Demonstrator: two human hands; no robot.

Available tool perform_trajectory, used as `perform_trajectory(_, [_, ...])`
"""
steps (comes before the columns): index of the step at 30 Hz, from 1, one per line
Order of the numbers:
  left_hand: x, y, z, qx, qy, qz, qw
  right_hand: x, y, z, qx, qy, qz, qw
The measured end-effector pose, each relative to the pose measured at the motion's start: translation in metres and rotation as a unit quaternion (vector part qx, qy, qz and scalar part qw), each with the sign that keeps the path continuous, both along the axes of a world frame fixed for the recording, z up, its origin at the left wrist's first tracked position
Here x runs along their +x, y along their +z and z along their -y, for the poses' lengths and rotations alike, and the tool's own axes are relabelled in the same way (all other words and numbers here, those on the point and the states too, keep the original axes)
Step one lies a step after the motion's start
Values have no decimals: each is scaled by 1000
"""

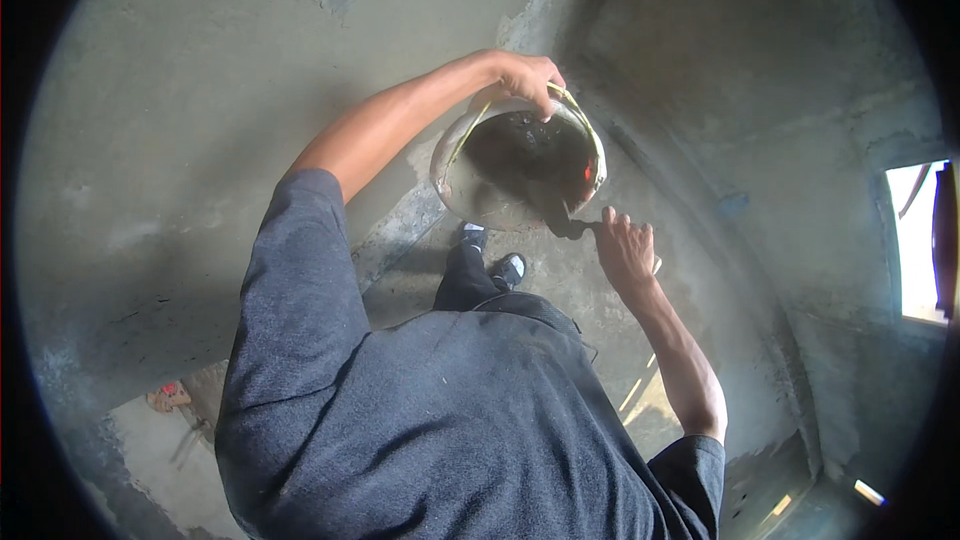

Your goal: The person scoops plaster from a bucket using a trowel and applies and smooths it onto the wall surface repeatedly.

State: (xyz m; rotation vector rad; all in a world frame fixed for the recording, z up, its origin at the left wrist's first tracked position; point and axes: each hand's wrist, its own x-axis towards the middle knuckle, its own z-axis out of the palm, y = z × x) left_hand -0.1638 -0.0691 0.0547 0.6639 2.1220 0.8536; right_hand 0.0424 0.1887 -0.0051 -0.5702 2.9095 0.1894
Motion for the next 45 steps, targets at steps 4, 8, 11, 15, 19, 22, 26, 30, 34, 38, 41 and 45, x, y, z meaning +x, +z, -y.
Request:
perform_trajectory(4, [-5,-4,-3,3,1,23,1000,-9,-11,9,4,1,84,996])
perform_trajectory(8, [-8,-12,-3,17,6,37,999,-19,-14,17,34,8,44,998])
perform_trajectory(11, [-8,-12,-4,26,2,47,999,-39,-4,34,122,32,0,992])
perform_trajectory(15, [-12,-19,0,30,-10,13,999,-42,-17,58,192,72,-59,977])
perform_trajectory(19, [-10,-16,1,43,-23,-16,999,-34,-30,78,175,64,-47,981])
perform_trajectory(22, [-8,-15,-2,35,-20,-22,999,-33,-42,82,161,85,-34,983])
perform_trajectory(26, [-8,-18,-4,37,-30,-15,999,-32,-33,84,56,65,55,995])
perform_trajectory(30, [-8,-30,-6,31,-30,8,999,-29,-32,79,-27,72,67,995])
perform_trajectory(34, [-8,-36,-6,23,-5,14,1000,-21,-29,85,-137,16,143,980])
perform_trajectory(38, [-9,-31,-7,15,3,6,1000,-10,-26,83,-281,-72,227,930])
perform_trajectory(41, [-4,-23,-3,29,4,-6,1000,5,-39,70,-390,-98,260,878])
perform_trajectory(45, [21,-33,20,61,70,-8,996,29,-5,57,-456,-190,372,786])
